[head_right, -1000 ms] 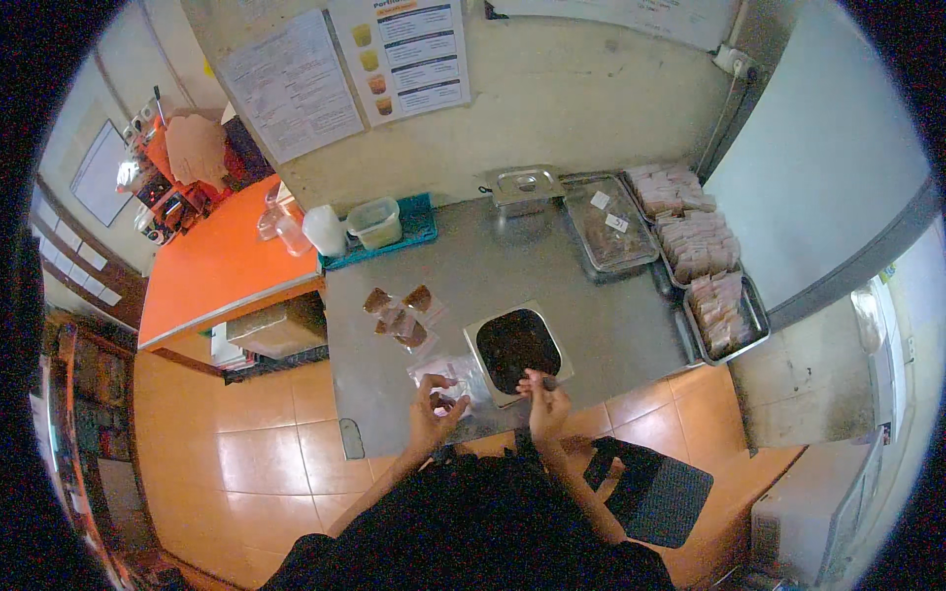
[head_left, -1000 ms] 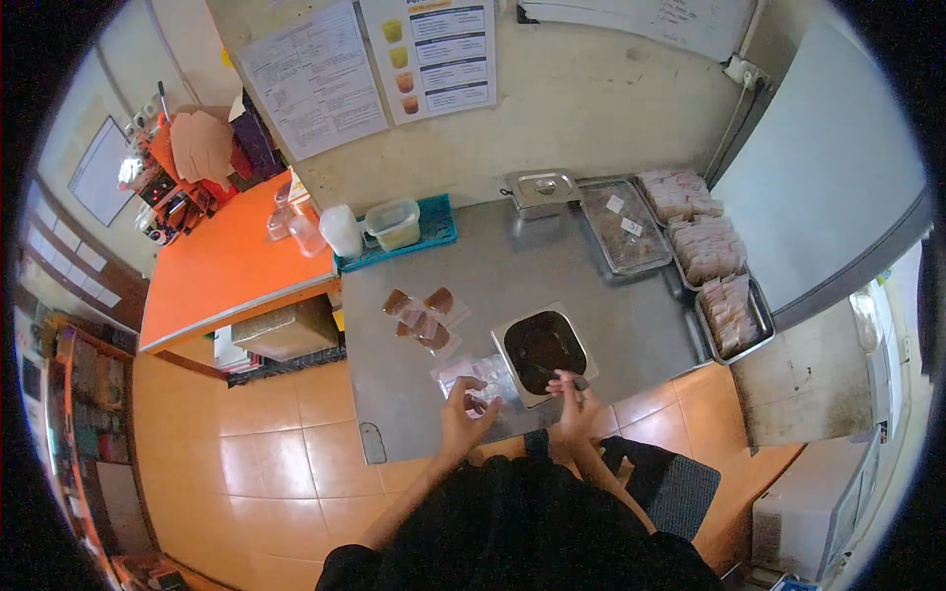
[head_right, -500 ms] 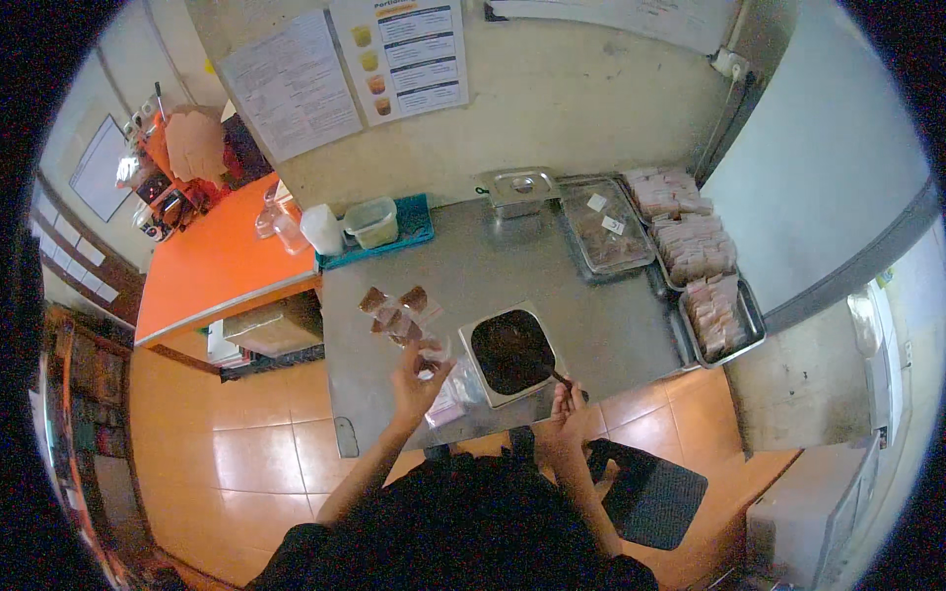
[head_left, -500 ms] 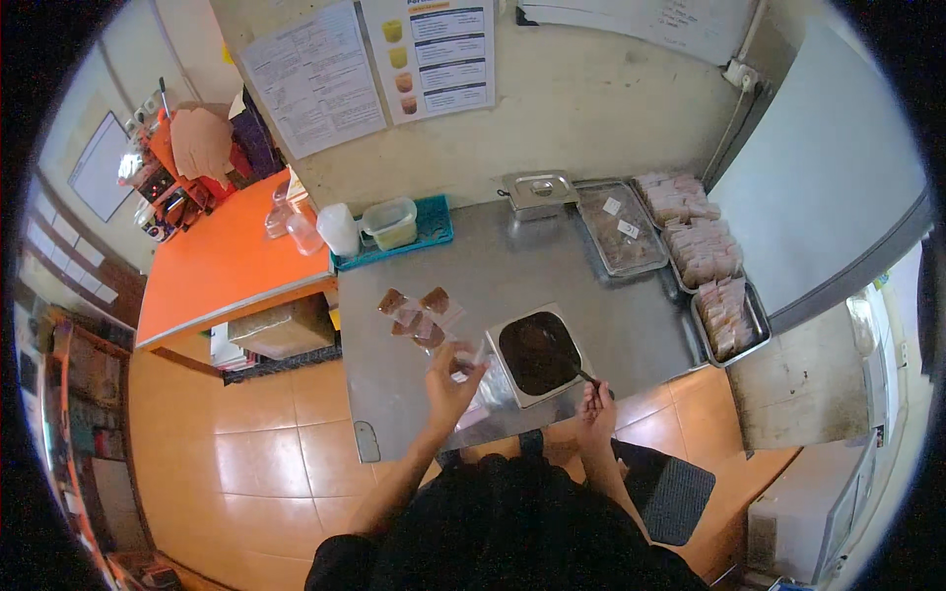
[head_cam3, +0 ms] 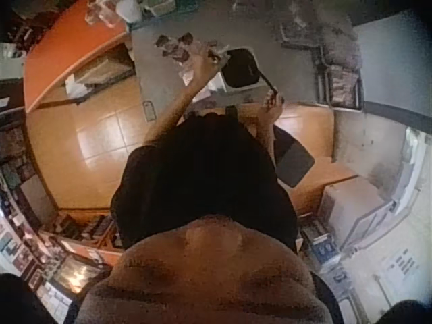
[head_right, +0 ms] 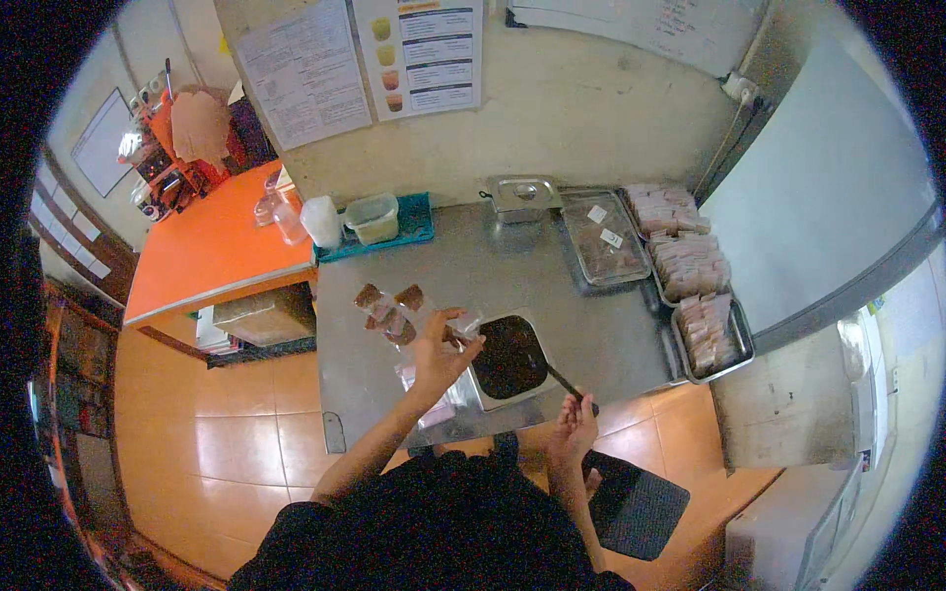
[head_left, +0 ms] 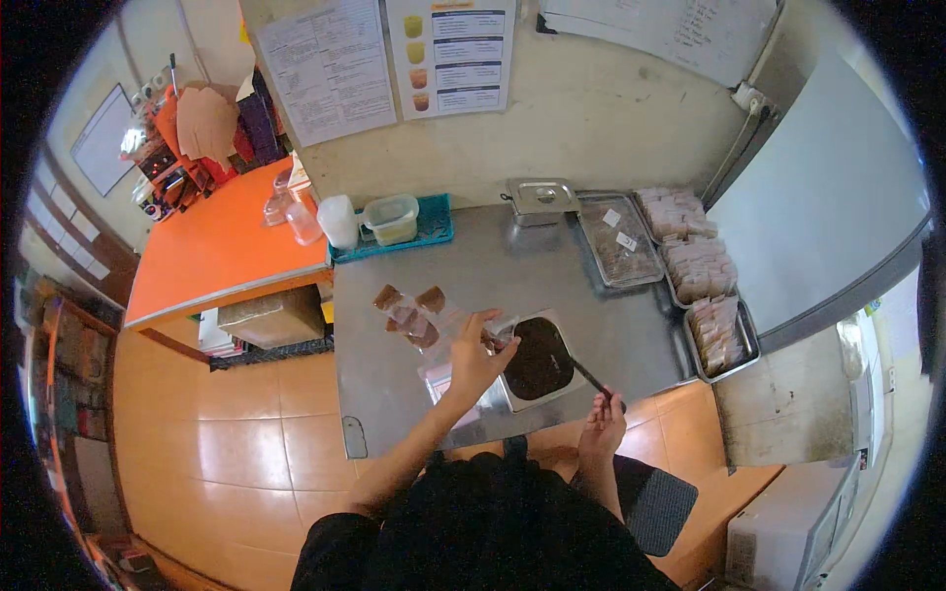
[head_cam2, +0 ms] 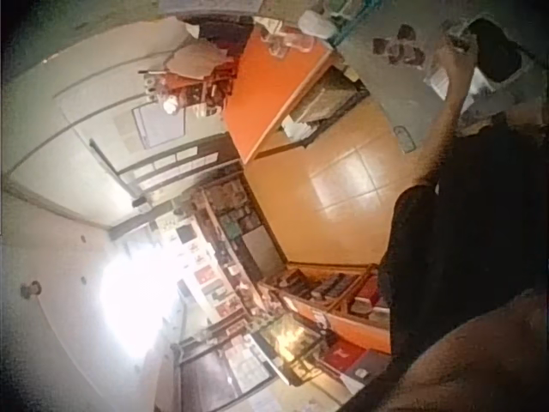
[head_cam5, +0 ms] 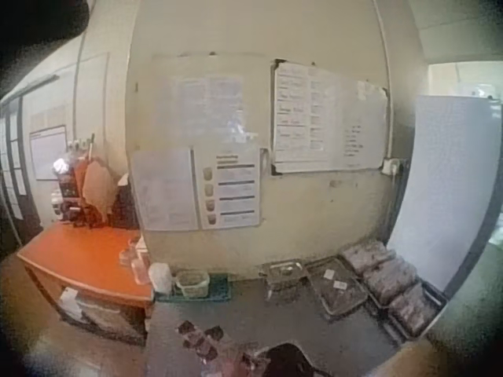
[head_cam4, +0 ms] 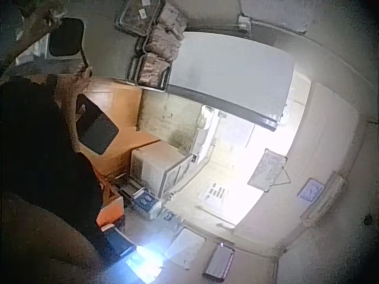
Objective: The person uses a ladle to transfer dark sauce from a container into small plastic bags, then places them on the stainless steel counter.
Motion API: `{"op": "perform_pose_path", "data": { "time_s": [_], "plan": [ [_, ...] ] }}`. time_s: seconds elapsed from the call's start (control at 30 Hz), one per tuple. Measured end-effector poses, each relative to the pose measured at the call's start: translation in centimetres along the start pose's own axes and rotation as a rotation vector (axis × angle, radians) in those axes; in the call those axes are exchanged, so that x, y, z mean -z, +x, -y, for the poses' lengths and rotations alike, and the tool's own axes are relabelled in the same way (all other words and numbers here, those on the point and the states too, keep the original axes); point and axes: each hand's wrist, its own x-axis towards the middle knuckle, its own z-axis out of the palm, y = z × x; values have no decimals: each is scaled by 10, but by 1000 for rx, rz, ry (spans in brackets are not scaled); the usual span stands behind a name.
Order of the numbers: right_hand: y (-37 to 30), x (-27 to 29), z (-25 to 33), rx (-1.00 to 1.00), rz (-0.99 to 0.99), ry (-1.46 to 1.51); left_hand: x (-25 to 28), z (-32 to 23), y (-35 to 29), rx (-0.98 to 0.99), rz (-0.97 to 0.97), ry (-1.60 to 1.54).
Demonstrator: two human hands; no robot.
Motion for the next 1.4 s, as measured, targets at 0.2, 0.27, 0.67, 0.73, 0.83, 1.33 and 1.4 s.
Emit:
{"op": "perform_pose_path", "data": {
  "time_s": [0.2, 0.27, 0.67, 0.73, 0.83, 1.33, 1.4],
  "plan": [
    [-9, -19, 16, 98, 6, -72, -9, 5, -1, 10, 89, -18],
    [-15, -34, 31, 119, 14, -83, -14, 3, -1, 17, 102, -9],
    [-48, -84, 60, 568, 16, -332, -38, -14, -5, 1, 226, -95],
    [-54, -87, 64, 648, 33, -414, -38, -18, -4, 9, 238, -135],
    [-57, -87, 66, 680, 64, -421, -39, -20, -3, -115, 192, -30],
    [-67, -83, 61, 725, 70, -544, -42, -27, -6, 12, 242, -146],
    [-61, -85, 64, 649, 6, -435, -42, -29, -6, -59, 198, -88]
  ]
}}
